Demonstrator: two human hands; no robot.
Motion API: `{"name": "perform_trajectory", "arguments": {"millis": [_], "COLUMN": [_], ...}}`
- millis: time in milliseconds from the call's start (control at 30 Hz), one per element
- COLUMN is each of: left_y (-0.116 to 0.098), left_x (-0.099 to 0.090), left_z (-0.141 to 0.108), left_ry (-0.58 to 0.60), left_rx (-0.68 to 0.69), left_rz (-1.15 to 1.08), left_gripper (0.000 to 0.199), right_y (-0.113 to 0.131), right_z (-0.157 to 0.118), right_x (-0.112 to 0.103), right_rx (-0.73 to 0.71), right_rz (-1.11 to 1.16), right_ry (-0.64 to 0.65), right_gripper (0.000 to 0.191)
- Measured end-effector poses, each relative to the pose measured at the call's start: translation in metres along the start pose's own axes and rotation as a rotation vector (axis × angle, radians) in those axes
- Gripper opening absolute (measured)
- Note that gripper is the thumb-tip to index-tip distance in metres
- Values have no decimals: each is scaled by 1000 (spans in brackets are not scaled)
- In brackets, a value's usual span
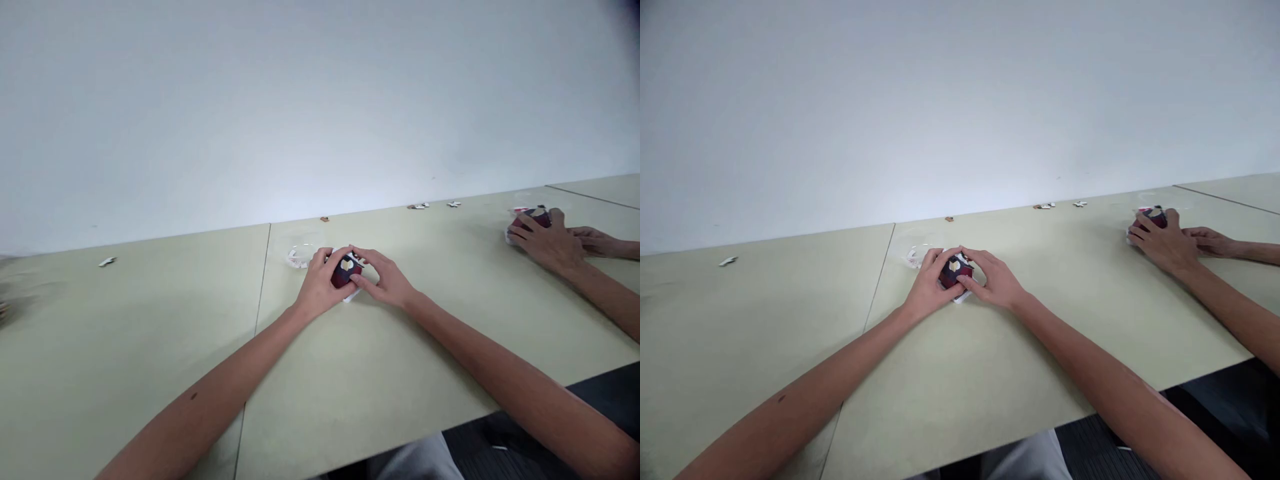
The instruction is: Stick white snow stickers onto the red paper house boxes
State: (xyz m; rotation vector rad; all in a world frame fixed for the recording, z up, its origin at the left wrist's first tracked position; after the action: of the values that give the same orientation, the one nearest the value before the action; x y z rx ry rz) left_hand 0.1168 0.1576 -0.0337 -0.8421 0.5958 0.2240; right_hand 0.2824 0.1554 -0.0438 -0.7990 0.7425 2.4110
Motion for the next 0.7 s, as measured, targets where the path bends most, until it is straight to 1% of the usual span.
{"name": "perform_trajectory", "arguments": {"millis": [100,167,233,300,367,400,467,533,633,700], "left_y": [-15,-24,-31,-34,-32,-29,-21,-9,16,38], "left_x": [-8,-17,-32,-54,-83,-101,-139,-177,-231,-267], "left_z": [-4,-12,-26,-44,-66,-77,-99,-117,-136,-144], "left_ry": [41,64,90,101,77,45,-46,-146,-229,-252], "left_rx": [-20,-35,-48,-71,-115,-140,-199,-266,-361,-412], "left_rz": [10,25,37,54,83,101,148,223,396,508], "left_gripper": [60,59,57,56,55,54,55,57,61,64], "right_y": [1,-1,-8,-16,-22,-23,-22,-18,-8,-4], "right_z": [2,3,2,0,-3,-5,-7,-6,-3,1], "right_x": [-13,-22,-29,-31,-30,-30,-29,-28,-23,-19], "right_rx": [-47,-34,35,109,150,157,170,190,270,354], "right_rz": [-18,-23,-41,-64,-96,-110,-110,-48,170,421], "right_ry": [-3,-30,-58,-61,-50,-51,-72,-84,-62,-87], "right_gripper": [49,43,37,33,33,33,33,33,35,42]}}
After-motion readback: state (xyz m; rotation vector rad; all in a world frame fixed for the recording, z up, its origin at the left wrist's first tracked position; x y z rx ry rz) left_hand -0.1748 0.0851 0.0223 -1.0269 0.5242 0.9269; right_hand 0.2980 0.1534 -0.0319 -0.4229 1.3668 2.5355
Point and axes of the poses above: each hand's wrist, its own z-axis towards the middle knuckle, its own x-axis out of the palm, y = z × x, the point moved 5 cm from there along z, towards the middle knuckle, and after that the axes turned 7 degrees about -z, right-handed, at the moved point
